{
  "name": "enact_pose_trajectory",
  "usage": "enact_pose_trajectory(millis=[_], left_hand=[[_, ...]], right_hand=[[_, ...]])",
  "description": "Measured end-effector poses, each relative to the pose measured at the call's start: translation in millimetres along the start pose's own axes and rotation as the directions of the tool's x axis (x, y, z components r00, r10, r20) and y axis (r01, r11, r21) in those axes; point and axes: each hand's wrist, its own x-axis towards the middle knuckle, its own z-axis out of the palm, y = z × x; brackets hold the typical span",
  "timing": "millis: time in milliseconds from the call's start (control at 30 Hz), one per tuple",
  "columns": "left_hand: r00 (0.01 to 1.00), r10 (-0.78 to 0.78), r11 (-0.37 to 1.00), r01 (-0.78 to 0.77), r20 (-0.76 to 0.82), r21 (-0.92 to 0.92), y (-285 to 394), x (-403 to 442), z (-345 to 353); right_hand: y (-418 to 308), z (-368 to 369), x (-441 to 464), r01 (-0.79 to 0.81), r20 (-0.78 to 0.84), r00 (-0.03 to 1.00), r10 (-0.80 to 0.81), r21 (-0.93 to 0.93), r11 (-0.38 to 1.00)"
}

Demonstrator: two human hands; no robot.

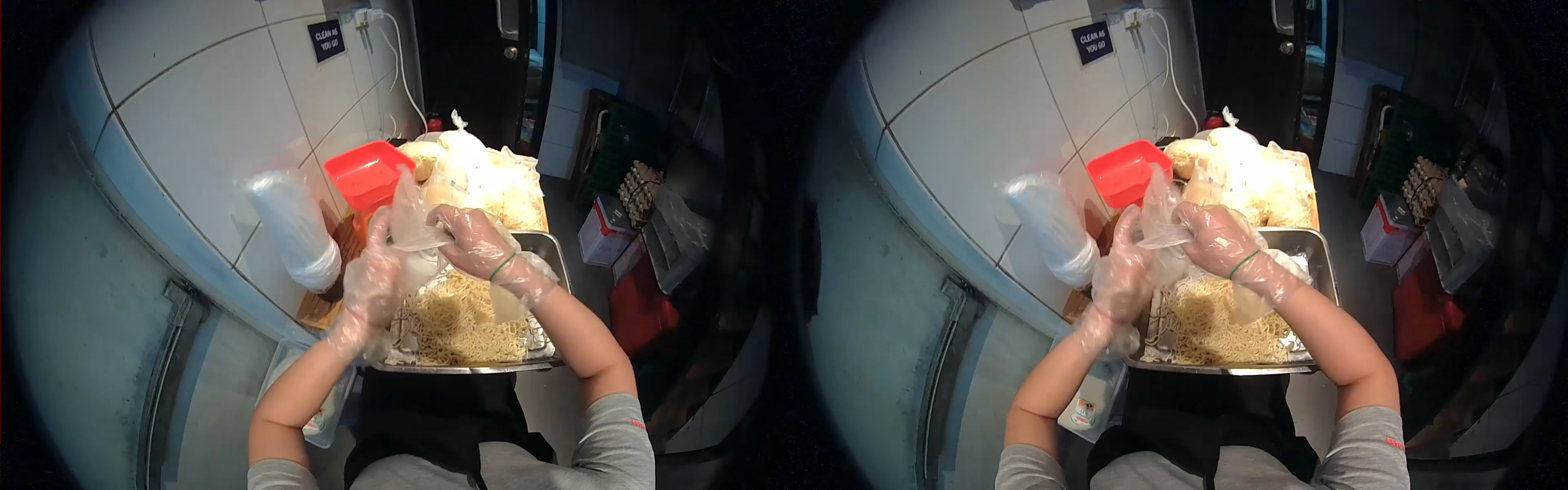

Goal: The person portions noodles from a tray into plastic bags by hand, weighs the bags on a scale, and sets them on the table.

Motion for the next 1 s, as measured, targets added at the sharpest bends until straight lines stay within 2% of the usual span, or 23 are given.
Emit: enact_pose_trajectory(millis=[33, 67, 100, 133, 200, 267, 300, 400, 500, 533, 600, 633, 700, 733, 767, 800, 833, 867, 900, 933, 1000], left_hand=[[0.989, -0.122, 0.986, 0.130, 0.085, -0.100, -26, -7, 12], [0.985, -0.138, 0.985, 0.148, 0.103, -0.091, -41, -17, 23], [0.981, -0.154, 0.983, 0.165, 0.121, -0.083, -57, -27, 34], [0.986, -0.149, 0.977, 0.158, 0.071, -0.146, -61, -35, 43], [0.993, -0.039, 0.972, 0.011, -0.112, -0.235, -60, -40, 57], [0.993, -0.043, 0.979, 0.020, -0.110, -0.202, -59, -46, 64], [0.993, -0.042, 0.983, 0.021, -0.108, -0.185, -58, -46, 66], [0.975, -0.217, 0.880, 0.176, -0.042, -0.441, -58, -44, 69], [0.976, -0.218, 0.871, 0.183, -0.024, -0.455, -57, -42, 64], [0.978, -0.202, 0.882, 0.157, -0.055, -0.444, -61, -44, 66], [0.980, -0.165, 0.900, 0.102, -0.114, -0.425, -68, -50, 74], [0.981, -0.179, 0.920, 0.141, -0.072, -0.367, -71, -53, 75], [0.978, -0.210, 0.946, 0.204, 0.001, -0.251, -75, -57, 76], [0.977, -0.215, 0.947, 0.205, -0.014, -0.246, -74, -57, 77], [0.975, -0.220, 0.948, 0.206, -0.029, -0.242, -72, -56, 76], [0.973, -0.225, 0.949, 0.209, -0.044, -0.235, -71, -54, 75], [0.977, -0.206, 0.947, 0.185, -0.054, -0.261, -68, -51, 74], [0.980, -0.188, 0.946, 0.164, -0.064, -0.278, -67, -50, 71], [0.983, -0.171, 0.945, 0.142, -0.073, -0.294, -67, -49, 69], [0.984, -0.171, 0.950, 0.150, -0.056, -0.273, -69, -50, 70], [0.984, -0.144, 0.959, 0.112, -0.103, -0.262, -69, -49, 70]], right_hand=[[-6, -3, -1, -0.007, 0.074, 0.997, 0.005, 0.026, 1.000], [-14, -9, 0, -0.208, 0.364, 0.915, 0.178, 0.045, 0.977], [-2, 3, -10, -0.135, 0.445, 0.887, 0.124, -0.008, 0.991], [21, 21, -27, -0.054, 0.524, 0.848, 0.075, -0.056, 0.997], [17, 37, -48, 0.102, 0.702, 0.705, 0.098, -0.237, 0.966], [-23, 42, -54, 0.287, 0.827, 0.491, 0.275, -0.451, 0.845], [-25, 49, -57, 0.300, 0.817, 0.514, 0.261, -0.456, 0.838], [-32, 59, -59, 0.328, 0.768, 0.605, 0.210, -0.481, 0.813], [-3, 83, -61, 0.184, 0.686, 0.697, 0.206, -0.449, 0.874], [4, 85, -61, 0.181, 0.613, 0.778, 0.137, -0.427, 0.886], [19, 75, -54, 0.062, 0.546, 0.831, 0.105, -0.279, 0.958], [20, 65, -47, 0.003, 0.506, 0.857, 0.101, -0.201, 0.980], [12, 28, -36, -0.090, 0.366, 0.922, 0.128, -0.118, 0.989], [4, 5, -30, -0.132, 0.294, 0.944, 0.148, -0.073, 0.989], [-1, -16, -22, -0.278, 0.310, 0.907, 0.286, -0.070, 0.958], [-8, -33, -17, -0.297, 0.232, 0.930, 0.286, 0.009, 0.955], [-20, -73, -6, -0.267, 0.163, 0.960, 0.227, 0.303, 0.915], [-23, -91, -1, -0.092, 0.043, 0.996, 0.082, 0.479, 0.873], [-33, -101, 7, -0.010, 0.002, 1.000, 0.014, 0.795, 0.606], [-43, -118, 11, 0.024, -0.088, 0.995, 0.046, 0.657, 0.753], [-49, -131, 13, 0.069, -0.192, 0.976, 0.099, 0.713, 0.698]])
